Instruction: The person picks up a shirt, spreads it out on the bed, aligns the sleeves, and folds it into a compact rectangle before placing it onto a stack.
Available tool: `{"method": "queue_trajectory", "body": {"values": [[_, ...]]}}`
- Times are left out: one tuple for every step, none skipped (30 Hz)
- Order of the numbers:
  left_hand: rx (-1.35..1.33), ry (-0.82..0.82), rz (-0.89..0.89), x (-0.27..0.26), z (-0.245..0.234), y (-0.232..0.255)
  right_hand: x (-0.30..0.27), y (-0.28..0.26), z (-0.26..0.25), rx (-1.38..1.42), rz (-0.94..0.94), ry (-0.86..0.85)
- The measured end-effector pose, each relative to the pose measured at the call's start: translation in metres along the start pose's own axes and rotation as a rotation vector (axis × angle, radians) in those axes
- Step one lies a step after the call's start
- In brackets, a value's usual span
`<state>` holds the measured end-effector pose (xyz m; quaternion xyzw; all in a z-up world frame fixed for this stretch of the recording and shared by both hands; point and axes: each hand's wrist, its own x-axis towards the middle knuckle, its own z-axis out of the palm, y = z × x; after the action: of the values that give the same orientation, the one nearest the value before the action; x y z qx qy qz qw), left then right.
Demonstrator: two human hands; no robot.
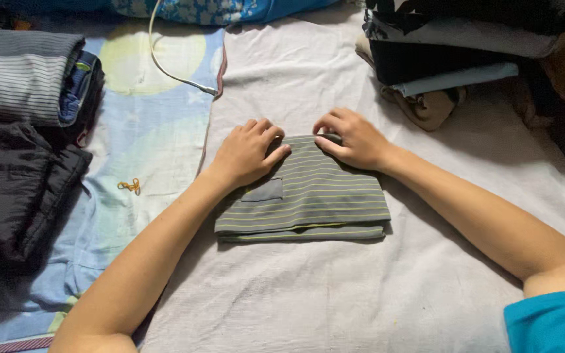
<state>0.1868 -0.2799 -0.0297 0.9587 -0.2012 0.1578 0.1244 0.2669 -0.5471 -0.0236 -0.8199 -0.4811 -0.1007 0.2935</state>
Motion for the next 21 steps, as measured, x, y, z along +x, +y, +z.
{"method": "queue_trajectory", "body": {"values": [[0.006,0.002,-0.001,0.002,-0.006,-0.005,0.002,0.0,-0.007,-0.171,-0.084,-0.018],[-0.045,-0.137,-0.112,0.005,-0.012,-0.012,0.006,0.003,-0.015,-0.173,-0.088,-0.014],[-0.097,-0.275,-0.225,0.007,-0.018,-0.021,0.011,0.006,-0.023,-0.099,0.172,-0.233],[-0.096,-0.27,-0.225,0.008,-0.024,-0.031,0.013,0.01,-0.03,-0.023,0.434,-0.455],[-0.175,-0.316,-0.165,0.008,-0.031,-0.042,0.013,0.014,-0.036,-0.027,0.431,-0.454],[-0.254,-0.36,-0.103,0.009,-0.036,-0.049,0.012,0.018,-0.041,0.074,0.459,-0.528],[-0.255,-0.355,-0.103,0.01,-0.042,-0.055,0.012,0.022,-0.046,0.176,0.485,-0.602],[-0.401,-0.384,-0.169,0.008,-0.053,-0.063,0.011,0.025,-0.051,0.173,0.482,-0.603],[-0.548,-0.411,-0.234,0.007,-0.06,-0.065,0.011,0.027,-0.057,0.267,0.476,-0.542],[-0.545,-0.407,-0.237,0.008,-0.064,-0.063,0.013,0.028,-0.061,0.363,0.468,-0.48],[-0.433,-0.248,-0.172,0.008,-0.066,-0.06,0.017,0.028,-0.061,0.363,0.462,-0.48],[-0.32,-0.095,-0.11,0.006,-0.066,-0.055,0.017,0.025,-0.057,0.197,0.408,-0.385],[-0.317,-0.096,-0.113,0.004,-0.063,-0.046,0.017,0.021,-0.054,0.032,0.352,-0.288],[-0.041,0.093,-0.006,0.004,-0.057,-0.035,0.017,0.017,-0.052,0.033,0.351,-0.284],[0.236,0.279,0.105,0.005,-0.051,-0.023,0.019,0.012,-0.049,-0.041,0.192,-0.18],[-0.004,0.202,0.095,0.003,-0.046,-0.012,0.018,0.006,-0.048,-0.114,0.037,-0.075],[-0.244,0.122,0.083,0.002,-0.04,0.001,0.017,-0.001,-0.051,-0.115,0.04,-0.072],[-0.277,0.065,0.11,0.002,-0.03,0.015,0.014,-0.009,-0.052,-0.108,0.215,-0.309],[-0.309,0.007,0.136,0.001,-0.02,0.027,0.014,-0.016,-0.054,-0.098,0.393,-0.543],[-0.31,0.0,0.137,-0.004,-0.012,0.036,0.015,-0.02,-0.056,-0.091,0.397,-0.542],[-0.177,0.067,0.216,-0.008,-0.004,0.043,0.016,-0.024,-0.059,-0.096,0.382,-0.649]]}}
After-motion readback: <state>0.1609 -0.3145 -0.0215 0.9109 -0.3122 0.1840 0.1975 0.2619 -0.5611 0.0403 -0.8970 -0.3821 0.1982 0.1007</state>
